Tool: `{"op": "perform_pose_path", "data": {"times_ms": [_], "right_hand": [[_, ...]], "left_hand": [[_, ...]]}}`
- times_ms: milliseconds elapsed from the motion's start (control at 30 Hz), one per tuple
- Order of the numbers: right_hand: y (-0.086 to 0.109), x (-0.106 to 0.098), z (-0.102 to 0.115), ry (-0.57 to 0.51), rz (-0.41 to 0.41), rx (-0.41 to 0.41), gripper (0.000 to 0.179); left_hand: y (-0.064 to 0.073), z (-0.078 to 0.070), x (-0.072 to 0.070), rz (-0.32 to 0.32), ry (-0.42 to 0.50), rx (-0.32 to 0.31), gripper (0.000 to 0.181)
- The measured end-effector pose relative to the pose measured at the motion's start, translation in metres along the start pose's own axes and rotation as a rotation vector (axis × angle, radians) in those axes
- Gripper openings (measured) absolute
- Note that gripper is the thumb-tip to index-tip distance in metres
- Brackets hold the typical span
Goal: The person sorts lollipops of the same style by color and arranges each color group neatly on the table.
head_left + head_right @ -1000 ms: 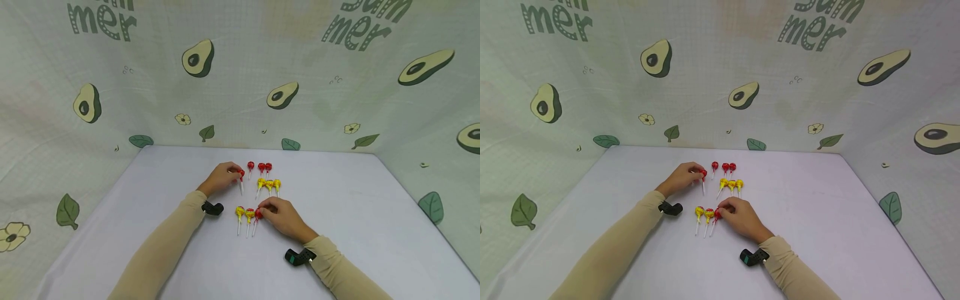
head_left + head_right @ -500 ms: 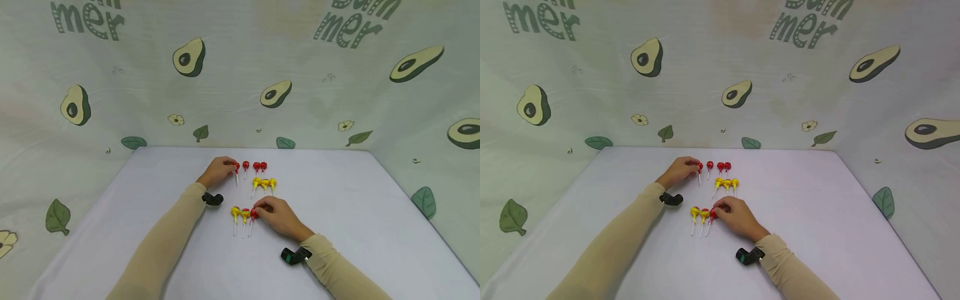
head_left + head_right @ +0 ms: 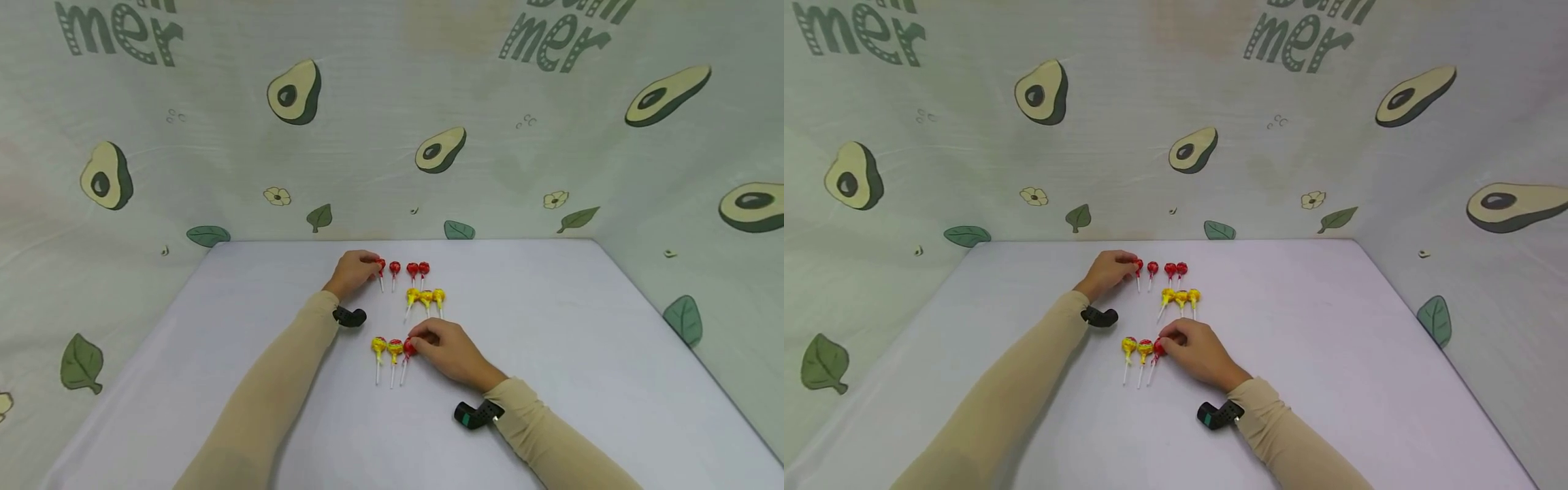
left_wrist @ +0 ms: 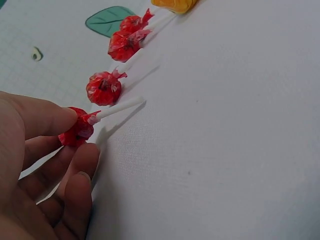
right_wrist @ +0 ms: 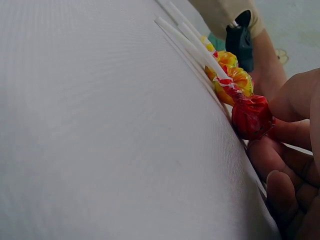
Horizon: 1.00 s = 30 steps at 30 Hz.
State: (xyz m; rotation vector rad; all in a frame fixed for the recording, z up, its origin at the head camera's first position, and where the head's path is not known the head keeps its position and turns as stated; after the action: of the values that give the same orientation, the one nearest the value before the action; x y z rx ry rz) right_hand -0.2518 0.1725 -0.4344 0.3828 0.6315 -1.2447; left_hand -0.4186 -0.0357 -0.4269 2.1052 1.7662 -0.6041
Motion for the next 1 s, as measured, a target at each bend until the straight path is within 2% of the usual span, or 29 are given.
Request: {"op": "perform_pose_path", "data": {"times_ms": [400,700,1000], "right_hand": [[0.0003,-0.0004,0.0031,-0.009,-0.004,-0.003,0.01],[0.0004,-0.0004,0.0036,-0.009,-0.002,-0.005,0.01],[0.0008,-0.0005,0.0046,-0.006,-0.003,0.001,0.01]], "left_hand": [[-0.0068,-0.0027,0.0018,0.006,-0.072,-0.013,0.034],[-0.006,-0.0049,0.0034,-0.013,-0.157,0.004,0.034],[-0.0031,-0.0048,0.0016,-0.015,-0.137,0.004,0.034]]}}
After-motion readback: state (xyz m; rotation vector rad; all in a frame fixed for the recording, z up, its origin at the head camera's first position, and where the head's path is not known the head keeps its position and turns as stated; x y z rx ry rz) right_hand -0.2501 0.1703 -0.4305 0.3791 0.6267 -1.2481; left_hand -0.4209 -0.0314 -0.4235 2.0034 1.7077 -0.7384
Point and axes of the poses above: each hand's wrist, its own y-axis away from the middle knuckle, its own x-axis out of the palm, z = x × y, the point moved 5 cm from there along -y, towards the middle knuckle, and after that the axes turned 7 degrees about x, right-handed, at the moved point
